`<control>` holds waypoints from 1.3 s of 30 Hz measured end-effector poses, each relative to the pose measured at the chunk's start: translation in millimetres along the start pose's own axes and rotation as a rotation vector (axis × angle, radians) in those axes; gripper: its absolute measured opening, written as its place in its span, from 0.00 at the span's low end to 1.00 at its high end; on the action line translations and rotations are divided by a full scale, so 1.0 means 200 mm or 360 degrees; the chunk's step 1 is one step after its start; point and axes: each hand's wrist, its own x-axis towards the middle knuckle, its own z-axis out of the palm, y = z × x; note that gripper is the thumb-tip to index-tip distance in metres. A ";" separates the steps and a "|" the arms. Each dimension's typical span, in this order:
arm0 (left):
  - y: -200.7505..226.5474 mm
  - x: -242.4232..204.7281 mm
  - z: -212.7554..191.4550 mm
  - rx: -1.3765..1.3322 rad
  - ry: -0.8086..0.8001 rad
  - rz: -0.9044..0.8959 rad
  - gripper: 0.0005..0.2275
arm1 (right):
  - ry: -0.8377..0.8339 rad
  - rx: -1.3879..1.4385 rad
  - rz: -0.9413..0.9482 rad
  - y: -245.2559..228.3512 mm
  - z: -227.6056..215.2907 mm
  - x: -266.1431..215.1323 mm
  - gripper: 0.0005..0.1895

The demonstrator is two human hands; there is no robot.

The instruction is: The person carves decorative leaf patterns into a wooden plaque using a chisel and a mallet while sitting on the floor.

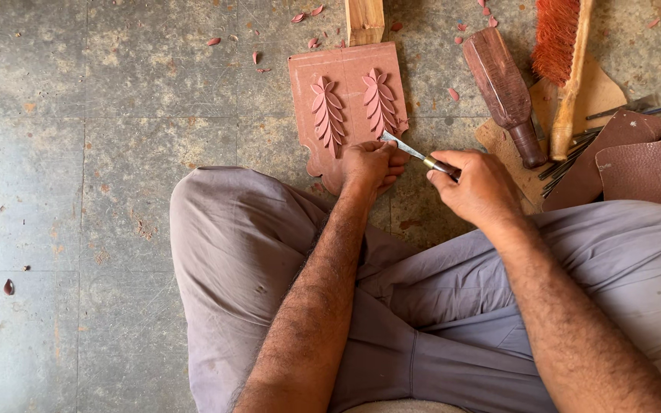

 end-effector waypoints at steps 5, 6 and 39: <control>-0.01 0.02 0.00 -0.0020 -0.0013 0.0005 0.09 | 0.0012 0.0046 -0.0007 0.02 -0.01 0.02 0.16; -0.02 0.03 0.00 -0.0027 -0.0008 -0.0013 0.09 | -0.0030 0.0061 0.0044 0.02 -0.02 0.03 0.16; 0.07 -0.09 -0.03 -0.0098 -0.0095 0.0027 0.12 | -0.0042 -0.0090 -0.0054 -0.02 -0.08 0.03 0.18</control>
